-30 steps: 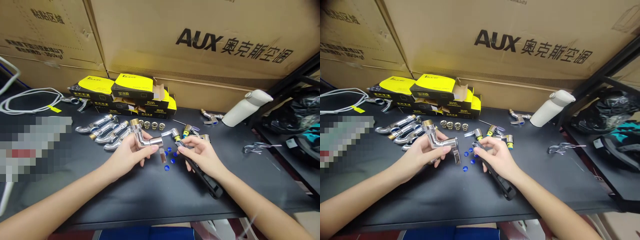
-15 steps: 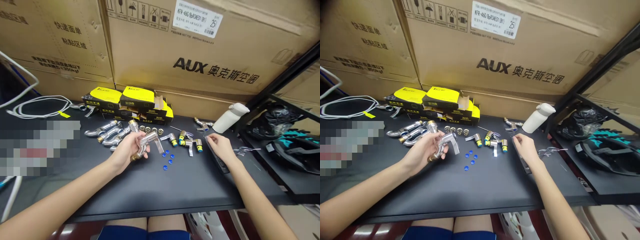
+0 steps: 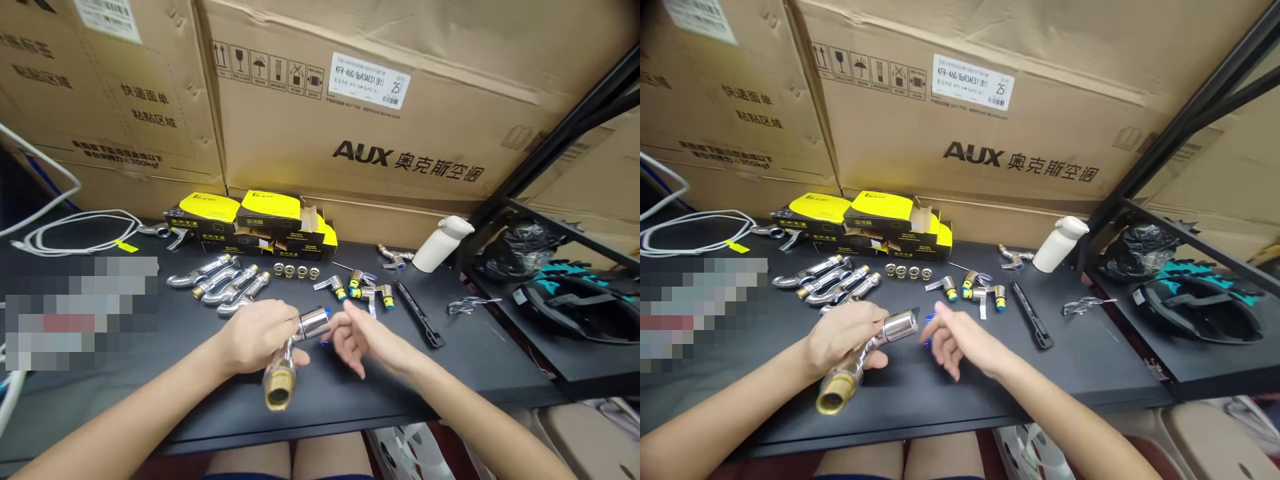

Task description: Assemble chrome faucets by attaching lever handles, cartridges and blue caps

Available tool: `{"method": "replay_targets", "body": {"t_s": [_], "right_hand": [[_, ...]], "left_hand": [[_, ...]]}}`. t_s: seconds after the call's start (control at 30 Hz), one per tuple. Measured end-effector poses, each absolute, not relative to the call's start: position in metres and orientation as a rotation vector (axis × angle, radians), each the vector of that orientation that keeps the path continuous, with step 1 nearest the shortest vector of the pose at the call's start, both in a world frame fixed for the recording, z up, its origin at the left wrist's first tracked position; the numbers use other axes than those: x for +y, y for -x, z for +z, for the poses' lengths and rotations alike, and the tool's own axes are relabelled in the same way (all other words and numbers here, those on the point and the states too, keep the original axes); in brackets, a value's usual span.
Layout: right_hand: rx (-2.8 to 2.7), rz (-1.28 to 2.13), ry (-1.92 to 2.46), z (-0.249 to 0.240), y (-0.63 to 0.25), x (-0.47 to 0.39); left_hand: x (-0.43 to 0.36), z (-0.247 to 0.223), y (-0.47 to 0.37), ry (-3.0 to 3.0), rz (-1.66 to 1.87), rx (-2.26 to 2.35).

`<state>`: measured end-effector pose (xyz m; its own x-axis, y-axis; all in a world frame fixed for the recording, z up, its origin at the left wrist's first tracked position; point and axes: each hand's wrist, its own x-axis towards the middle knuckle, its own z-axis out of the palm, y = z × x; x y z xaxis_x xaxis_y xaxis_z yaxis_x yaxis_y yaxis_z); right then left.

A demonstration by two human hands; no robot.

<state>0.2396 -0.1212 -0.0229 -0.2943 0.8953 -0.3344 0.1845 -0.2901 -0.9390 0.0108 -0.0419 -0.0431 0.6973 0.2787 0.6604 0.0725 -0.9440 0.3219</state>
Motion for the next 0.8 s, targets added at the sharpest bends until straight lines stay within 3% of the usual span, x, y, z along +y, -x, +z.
{"method": "replay_targets", "body": {"t_s": [0.07, 0.13, 0.37, 0.43, 0.63, 0.8], "right_hand": [[-1.249, 1.860, 1.133, -0.024, -0.220, -0.119], [-1.181, 1.860, 1.023, -0.024, -0.214, -0.113], [-0.977, 2.005, 1.028, -0.019, -0.223, -0.088], [-1.075, 1.860, 1.064, -0.011, -0.223, -0.087], [-1.916, 0.822, 0.958, 0.009, -0.233, -0.098], [-2.014, 0.653, 1.153, -0.006, -0.247, -0.094]], "left_hand": [[-0.045, -0.040, -0.014, -2.719, 1.056, 0.214], [-0.046, -0.039, -0.017, -2.772, 1.001, 0.177], [-0.045, -0.045, -0.024, -2.652, 0.890, 0.414], [-0.047, -0.044, -0.028, -2.483, 0.900, 0.544], [-0.038, -0.038, -0.037, -1.666, 0.649, 0.788], [-0.031, -0.043, -0.037, -1.485, 0.662, 0.769]]}}
